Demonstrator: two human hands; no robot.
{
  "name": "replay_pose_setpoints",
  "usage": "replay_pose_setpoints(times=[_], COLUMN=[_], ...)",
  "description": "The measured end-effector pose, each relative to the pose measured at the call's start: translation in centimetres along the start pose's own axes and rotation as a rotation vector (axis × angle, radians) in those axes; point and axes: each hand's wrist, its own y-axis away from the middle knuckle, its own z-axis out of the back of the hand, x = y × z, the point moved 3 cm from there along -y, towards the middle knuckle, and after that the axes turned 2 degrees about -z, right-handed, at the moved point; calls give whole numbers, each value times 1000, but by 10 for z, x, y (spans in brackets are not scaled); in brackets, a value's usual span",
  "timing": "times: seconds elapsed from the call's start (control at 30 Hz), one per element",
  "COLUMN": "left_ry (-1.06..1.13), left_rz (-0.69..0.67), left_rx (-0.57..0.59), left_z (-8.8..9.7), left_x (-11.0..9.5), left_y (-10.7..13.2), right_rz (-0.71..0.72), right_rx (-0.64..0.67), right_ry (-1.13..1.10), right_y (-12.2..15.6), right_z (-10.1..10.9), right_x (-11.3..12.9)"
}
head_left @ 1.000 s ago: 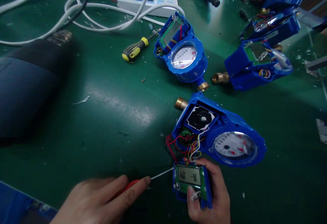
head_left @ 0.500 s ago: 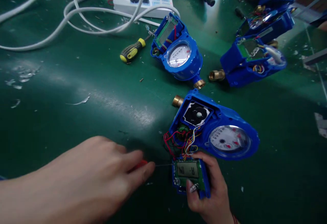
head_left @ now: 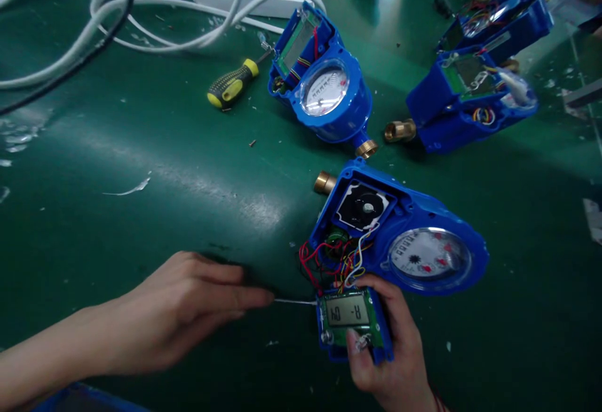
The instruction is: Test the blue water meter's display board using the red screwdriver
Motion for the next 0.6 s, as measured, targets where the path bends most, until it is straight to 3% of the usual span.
replay_pose_setpoints(times=[0.1,0.17,0.33,0.47,0.53,0.6], left_ry=[96,49,-261,-329,-342,-356], left_rz=[26,19,-40,-74,-58,-14], left_rx=[51,45,172,331,238,75], left_z=[-11,-11,12,31,39,46], left_x=[-3,-6,-17,-19,-16,-10], left_y=[9,13,3,-19,-27,-31], right_rz=[-21,-32,-51,-63,-57,-45], right_rx=[-12,-23,9,55,57,47], right_ry=[-3,-27,-67,-96,-83,-64], right_y=[-1,-2,-2,-1,-1,0], right_z=[1,2,3,2,2,3], right_x=[0,0,-1,-3,-3,-4])
